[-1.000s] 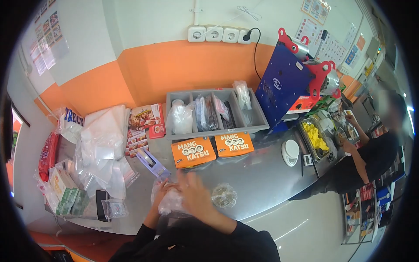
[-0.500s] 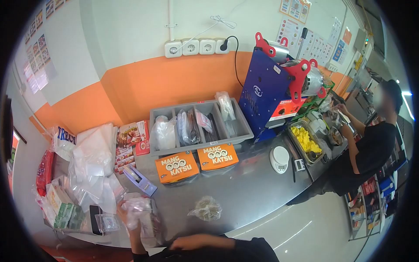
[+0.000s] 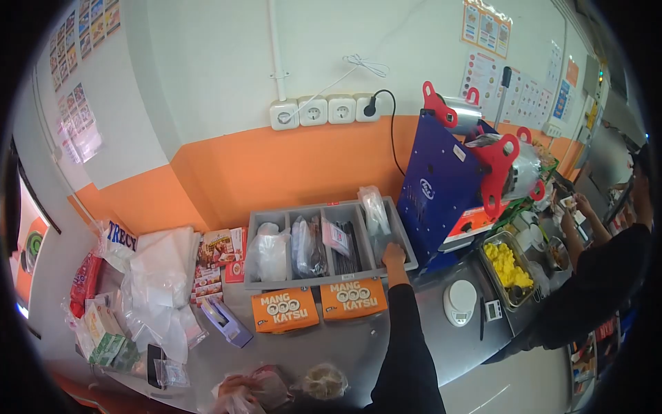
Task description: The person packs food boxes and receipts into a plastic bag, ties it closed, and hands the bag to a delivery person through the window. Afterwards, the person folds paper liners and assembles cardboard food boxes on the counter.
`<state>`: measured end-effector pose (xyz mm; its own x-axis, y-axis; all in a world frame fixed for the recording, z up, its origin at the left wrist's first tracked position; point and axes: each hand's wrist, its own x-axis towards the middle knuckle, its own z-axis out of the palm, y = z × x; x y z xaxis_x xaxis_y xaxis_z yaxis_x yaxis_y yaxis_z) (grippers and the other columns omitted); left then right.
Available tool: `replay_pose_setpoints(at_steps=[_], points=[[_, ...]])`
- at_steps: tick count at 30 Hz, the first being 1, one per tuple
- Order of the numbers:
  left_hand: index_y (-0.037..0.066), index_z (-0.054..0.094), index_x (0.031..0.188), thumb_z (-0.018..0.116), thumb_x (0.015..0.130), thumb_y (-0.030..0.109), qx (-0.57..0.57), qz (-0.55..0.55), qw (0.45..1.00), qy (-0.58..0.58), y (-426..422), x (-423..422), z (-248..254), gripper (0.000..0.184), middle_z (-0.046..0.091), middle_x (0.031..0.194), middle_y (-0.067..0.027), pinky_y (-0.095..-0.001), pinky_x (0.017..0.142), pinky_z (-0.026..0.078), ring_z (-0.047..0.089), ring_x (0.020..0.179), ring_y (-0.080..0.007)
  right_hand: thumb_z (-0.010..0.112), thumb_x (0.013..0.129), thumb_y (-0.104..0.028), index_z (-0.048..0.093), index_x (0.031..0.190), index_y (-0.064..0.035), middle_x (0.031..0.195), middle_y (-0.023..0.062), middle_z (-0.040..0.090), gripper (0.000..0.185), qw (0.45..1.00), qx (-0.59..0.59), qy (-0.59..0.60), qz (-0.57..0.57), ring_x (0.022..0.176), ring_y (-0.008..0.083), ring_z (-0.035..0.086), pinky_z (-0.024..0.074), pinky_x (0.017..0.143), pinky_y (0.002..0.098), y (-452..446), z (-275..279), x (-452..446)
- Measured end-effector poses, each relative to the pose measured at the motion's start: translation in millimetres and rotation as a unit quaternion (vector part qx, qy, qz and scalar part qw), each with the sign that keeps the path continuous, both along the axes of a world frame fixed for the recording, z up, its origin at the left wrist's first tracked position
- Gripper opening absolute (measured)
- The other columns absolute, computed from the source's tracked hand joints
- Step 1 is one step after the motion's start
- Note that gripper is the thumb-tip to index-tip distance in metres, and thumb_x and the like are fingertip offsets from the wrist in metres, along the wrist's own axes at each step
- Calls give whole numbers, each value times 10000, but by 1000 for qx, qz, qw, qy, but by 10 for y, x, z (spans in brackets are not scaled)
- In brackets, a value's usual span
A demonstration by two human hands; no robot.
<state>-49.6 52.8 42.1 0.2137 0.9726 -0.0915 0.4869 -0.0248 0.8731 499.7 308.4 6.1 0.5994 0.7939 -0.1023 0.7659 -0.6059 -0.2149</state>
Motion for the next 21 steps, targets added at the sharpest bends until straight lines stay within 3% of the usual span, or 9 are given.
replay_pose_setpoints(at_steps=[4, 5, 11, 14, 17, 20, 21], points=[[27, 467, 1215, 511, 902, 226, -21, -11, 1000, -5, 64, 14, 26, 373, 581, 1108, -172, -407, 914, 437, 584, 959, -306, 672, 787, -138, 644, 1019, 0, 1131, 222, 610, 272, 999, -12, 25, -21, 1053, 345, 606, 524, 852, 414, 35, 95, 46], [26, 462, 1215, 515, 899, 229, -25, -13, 1000, -5, 65, 11, 33, 379, 580, 1105, -173, -407, 917, 435, 584, 959, -304, 747, 735, -166, 650, 1001, 27, 1103, 229, 622, 343, 999, 26, 16, -27, 1018, 344, 623, 529, 839, 415, -69, 273, -54], [21, 434, 1213, 539, 881, 253, -29, -28, 999, -13, 98, 9, 61, 419, 574, 1088, -175, -410, 937, 427, 581, 957, -295, 788, 700, -198, 703, 858, -45, 935, 194, 677, 236, 997, 58, 40, 14, 866, 328, 668, 541, 776, 379, -93, 279, 78], [18, 420, 1212, 551, 872, 265, 2, -45, 998, -32, 122, -58, 4, 440, 571, 1079, -177, -411, 947, 423, 579, 956, -291, 789, 652, -170, 717, 745, -59, 780, 157, 678, 162, 976, 196, 86, 43, 743, 281, 673, 531, 681, 362, -208, 438, 42], [15, 407, 1211, 564, 863, 277, 45, -67, 994, -70, 185, -133, -100, 463, 568, 1071, -178, -412, 957, 419, 578, 955, -286, 734, 736, -128, 705, 769, -29, 699, 117, 675, 108, 939, 321, 99, 69, 653, 206, 663, 499, 588, 301, -311, 650, -125], [12, 393, 1210, 576, 854, 288, 93, -79, 990, -70, 169, -158, -128, 486, 565, 1062, -180, -414, 967, 414, 576, 954, -281, 652, 823, -73, 684, 833, -7, 665, 54, 647, 74, 859, 402, 291, 123, 601, 111, 608, 451, 541, 234, -616, 1118, -627], [17, 403, 1206, 573, 847, 291, 122, -82, 989, -22, 165, -141, -40, 483, 552, 1080, -173, -432, 980, 386, 555, 989, -296, 619, 845, -48, 674, 861, -4, 682, 34, 630, 72, 840, 391, 344, 155, 616, 84, 583, 438, 541, 217, -875, 1364, -951]])
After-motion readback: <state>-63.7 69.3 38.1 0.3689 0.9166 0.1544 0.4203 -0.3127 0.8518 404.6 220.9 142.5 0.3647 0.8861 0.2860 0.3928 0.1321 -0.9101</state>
